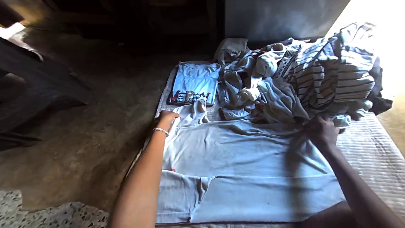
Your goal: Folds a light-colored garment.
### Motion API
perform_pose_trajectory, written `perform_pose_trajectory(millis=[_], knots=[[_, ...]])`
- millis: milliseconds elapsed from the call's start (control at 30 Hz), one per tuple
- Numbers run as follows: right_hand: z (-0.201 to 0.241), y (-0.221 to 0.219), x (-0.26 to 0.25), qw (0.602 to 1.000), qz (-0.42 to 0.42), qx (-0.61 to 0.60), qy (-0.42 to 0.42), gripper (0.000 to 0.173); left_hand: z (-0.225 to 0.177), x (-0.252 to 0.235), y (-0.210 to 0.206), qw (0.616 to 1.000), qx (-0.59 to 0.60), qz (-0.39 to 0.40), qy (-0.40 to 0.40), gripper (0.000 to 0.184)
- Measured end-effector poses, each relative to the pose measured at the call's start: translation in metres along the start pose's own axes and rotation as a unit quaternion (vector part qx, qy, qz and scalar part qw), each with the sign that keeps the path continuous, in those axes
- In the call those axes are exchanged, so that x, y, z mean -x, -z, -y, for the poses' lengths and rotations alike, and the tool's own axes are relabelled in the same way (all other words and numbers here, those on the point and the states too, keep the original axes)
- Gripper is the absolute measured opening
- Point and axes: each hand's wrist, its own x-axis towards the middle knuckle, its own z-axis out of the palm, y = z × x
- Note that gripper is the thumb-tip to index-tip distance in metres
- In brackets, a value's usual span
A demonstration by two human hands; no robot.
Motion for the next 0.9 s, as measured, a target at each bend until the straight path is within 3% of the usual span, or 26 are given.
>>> perform_pose_trajectory(millis=[133,233,367,433,500,633,700,767,900], knots=[[-0.035,0.031,-0.030,0.985,-0.005,-0.156,0.075,0.024,-0.017,-0.011,0.027,0.987,0.139,0.055,0.062,0.035],[-0.048,0.057,-0.026,0.966,-0.075,-0.195,0.150,0.022,-0.017,-0.001,0.059,0.962,0.271,0.007,-0.022,0.030],[-0.081,0.092,0.018,0.965,-0.099,-0.166,0.177,0.029,0.016,0.066,0.113,0.917,0.377,0.013,-0.134,0.039],[-0.109,0.100,0.050,0.958,-0.070,-0.179,0.215,0.031,0.060,0.101,0.152,0.928,0.338,0.036,-0.150,0.035],[-0.137,0.096,0.087,0.949,0.000,-0.212,0.234,0.027,0.099,0.136,0.183,0.963,0.214,0.068,-0.151,0.032],[-0.167,0.072,0.141,0.963,0.133,-0.183,0.143,0.018,0.155,0.188,0.191,0.971,0.015,0.193,-0.142,0.023],[-0.154,0.077,0.144,0.973,0.164,-0.150,0.069,0.020,0.170,0.197,0.185,0.965,-0.038,0.216,-0.142,0.020],[-0.146,0.086,0.140,0.980,0.153,-0.118,0.047,0.018,0.175,0.203,0.179,0.975,-0.021,0.185,-0.124,0.022],[-0.140,0.092,0.147,0.978,0.171,-0.037,0.112,0.013,0.174,0.201,0.182,0.983,-0.020,0.156,-0.098,0.022]])
